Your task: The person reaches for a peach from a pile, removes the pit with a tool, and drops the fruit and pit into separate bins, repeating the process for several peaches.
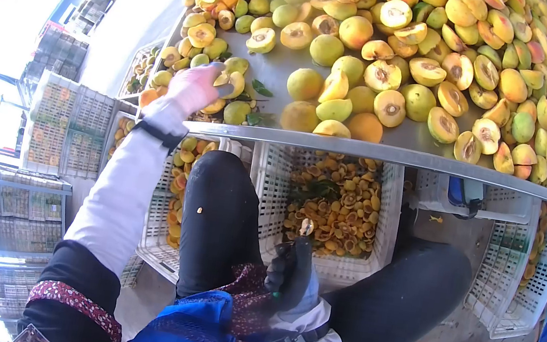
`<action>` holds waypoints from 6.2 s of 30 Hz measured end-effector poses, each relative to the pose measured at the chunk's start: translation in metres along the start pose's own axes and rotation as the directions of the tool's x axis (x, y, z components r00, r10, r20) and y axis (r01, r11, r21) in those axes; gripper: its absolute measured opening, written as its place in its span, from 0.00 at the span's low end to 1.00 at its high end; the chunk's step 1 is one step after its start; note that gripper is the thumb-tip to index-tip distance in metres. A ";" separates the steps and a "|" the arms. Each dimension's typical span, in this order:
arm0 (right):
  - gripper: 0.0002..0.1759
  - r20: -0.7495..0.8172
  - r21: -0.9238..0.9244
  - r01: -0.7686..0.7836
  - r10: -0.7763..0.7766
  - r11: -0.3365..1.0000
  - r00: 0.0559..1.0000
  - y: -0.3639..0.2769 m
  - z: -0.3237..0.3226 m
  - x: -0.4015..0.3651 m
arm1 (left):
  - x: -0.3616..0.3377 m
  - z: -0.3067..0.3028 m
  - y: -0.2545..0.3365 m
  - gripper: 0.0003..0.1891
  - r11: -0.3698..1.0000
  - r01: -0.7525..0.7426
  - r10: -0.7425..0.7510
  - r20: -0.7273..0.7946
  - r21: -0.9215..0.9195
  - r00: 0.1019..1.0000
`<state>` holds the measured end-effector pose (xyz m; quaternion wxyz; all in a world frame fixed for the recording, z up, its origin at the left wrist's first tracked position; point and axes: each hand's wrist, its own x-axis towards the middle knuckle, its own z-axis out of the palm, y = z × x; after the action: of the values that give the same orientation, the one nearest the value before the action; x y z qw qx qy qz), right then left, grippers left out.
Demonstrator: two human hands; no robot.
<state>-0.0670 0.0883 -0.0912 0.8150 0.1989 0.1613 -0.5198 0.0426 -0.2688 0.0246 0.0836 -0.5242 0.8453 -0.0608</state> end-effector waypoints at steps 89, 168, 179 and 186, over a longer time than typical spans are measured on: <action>0.28 0.611 0.266 -0.385 0.154 0.884 0.776 0.011 0.021 -0.038 | -0.205 0.033 0.151 0.20 -0.227 0.298 0.490 0.156 -0.927 0.858; 0.13 0.064 -0.807 0.512 -0.818 0.295 0.572 -0.006 0.054 -0.026 | -0.222 0.011 0.160 0.17 -0.124 0.227 0.085 0.218 -0.966 0.972; 0.09 0.451 -0.854 0.438 -0.817 -0.280 0.358 0.003 0.063 -0.046 | -0.237 0.010 0.163 0.18 -0.361 0.363 0.120 0.343 -0.859 0.932; 0.07 -0.092 -0.627 0.597 -0.808 0.501 0.581 0.003 0.055 -0.039 | -0.234 0.017 0.154 0.21 -0.475 0.320 -0.043 0.385 -0.820 0.922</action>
<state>-0.0773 0.0926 -0.0243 0.4967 -0.0254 0.5187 -0.6954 0.0137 0.0087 -0.0035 -0.3390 -0.4921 0.3776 0.7073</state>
